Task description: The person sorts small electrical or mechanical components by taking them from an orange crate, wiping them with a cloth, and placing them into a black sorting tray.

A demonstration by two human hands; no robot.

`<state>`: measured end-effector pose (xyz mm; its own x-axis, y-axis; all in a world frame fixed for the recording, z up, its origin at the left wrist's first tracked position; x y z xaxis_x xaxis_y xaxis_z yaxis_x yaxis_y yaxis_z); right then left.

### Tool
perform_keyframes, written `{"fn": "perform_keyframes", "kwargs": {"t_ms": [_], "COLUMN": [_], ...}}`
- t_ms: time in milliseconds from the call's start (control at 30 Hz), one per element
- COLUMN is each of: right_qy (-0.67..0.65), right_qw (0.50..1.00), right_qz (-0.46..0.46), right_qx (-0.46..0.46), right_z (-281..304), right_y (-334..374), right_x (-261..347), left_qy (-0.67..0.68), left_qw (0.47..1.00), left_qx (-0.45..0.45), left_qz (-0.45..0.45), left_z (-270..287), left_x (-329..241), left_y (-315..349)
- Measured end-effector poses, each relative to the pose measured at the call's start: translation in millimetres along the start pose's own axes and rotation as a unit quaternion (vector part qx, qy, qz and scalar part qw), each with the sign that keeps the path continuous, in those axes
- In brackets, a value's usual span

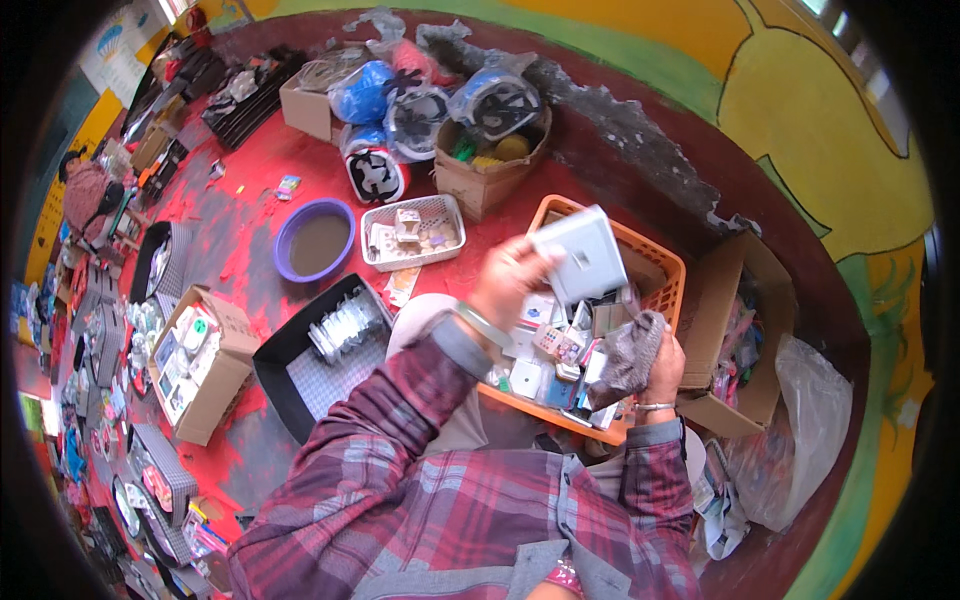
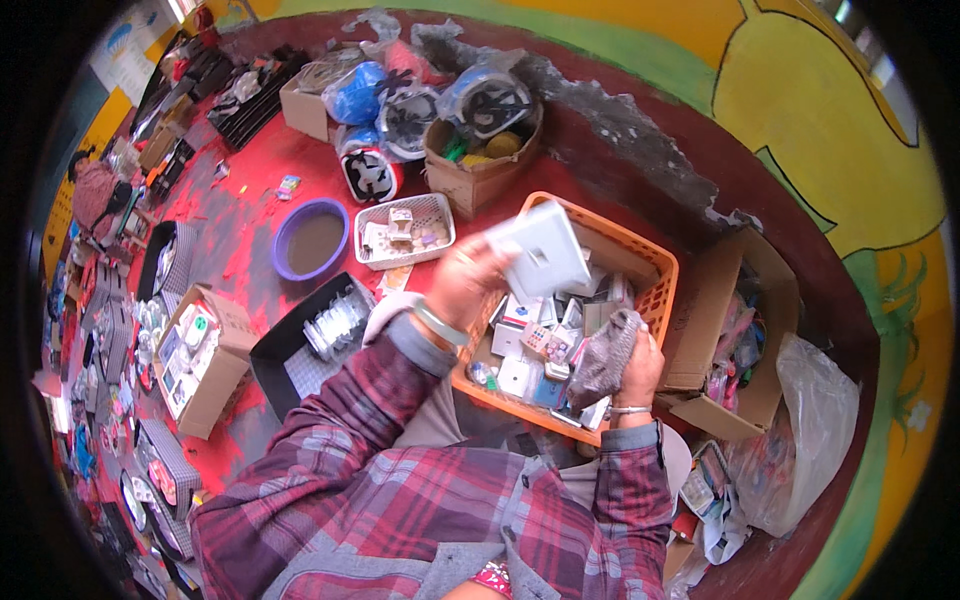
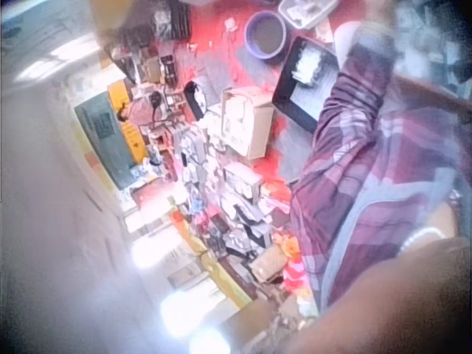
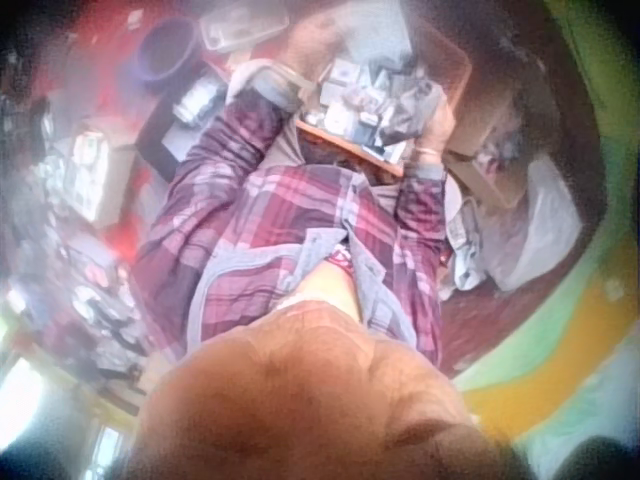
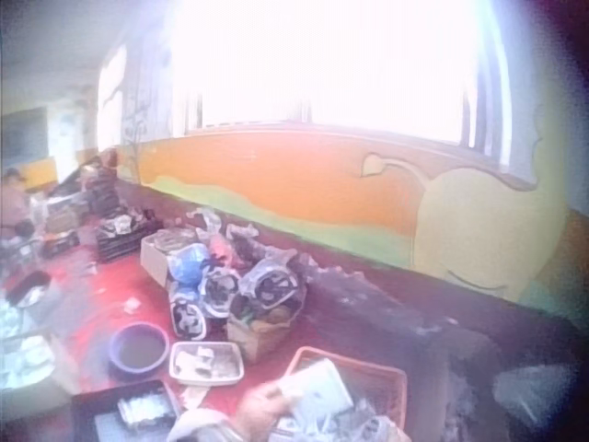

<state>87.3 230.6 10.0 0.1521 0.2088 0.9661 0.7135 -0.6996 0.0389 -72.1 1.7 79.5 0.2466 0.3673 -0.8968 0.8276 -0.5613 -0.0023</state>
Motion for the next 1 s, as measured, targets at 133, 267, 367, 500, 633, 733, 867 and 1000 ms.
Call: {"fn": "perform_keyframes", "kwargs": {"t_ms": [133,267,367,500,633,733,867,1000], "right_qy": [-0.073,-0.080,-0.022,0.000,0.035,0.061,0.061,0.088], "right_qw": [0.994,0.989,0.986,0.983,0.975,0.974,0.968,0.964], "right_qz": [-0.077,-0.125,-0.163,-0.182,-0.217,-0.215,-0.238,-0.244], "right_qx": [-0.028,-0.025,-0.022,-0.002,-0.026,-0.031,-0.040,-0.060], "right_z": [26,32,35,42,32,42,45,62], "right_y": [21,42,48,45,52,54,57,59], "right_x": [-23,-50,-72,-97,-103,-108,-114,-116], "left_qy": [0.026,-0.054,-0.174,-0.197,-0.190,-0.197,-0.486,-0.566], "left_qw": [0.987,0.939,0.860,0.778,0.788,0.813,0.717,0.643], "left_qx": [-0.122,-0.316,-0.480,-0.585,-0.541,-0.459,-0.362,-0.412], "left_qz": [-0.100,-0.120,0.000,0.119,0.224,0.299,0.345,0.311], "left_z": [118,303,407,519,527,470,487,478], "left_x": [-78,-85,-58,49,163,204,260,258], "left_y": [36,126,230,338,338,267,205,163]}}
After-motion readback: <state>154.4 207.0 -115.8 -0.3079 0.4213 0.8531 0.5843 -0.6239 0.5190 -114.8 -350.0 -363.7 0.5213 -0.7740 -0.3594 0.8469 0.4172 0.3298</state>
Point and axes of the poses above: each hand's wrist, its own y-axis away from the middle knuckle, its own z-axis out of the back of the hand, x = y × z, the point moved 10 cm from there along -y, towards the middle knuckle, and after that the axes turned 12 degrees about -y, right-handed, at the moved point
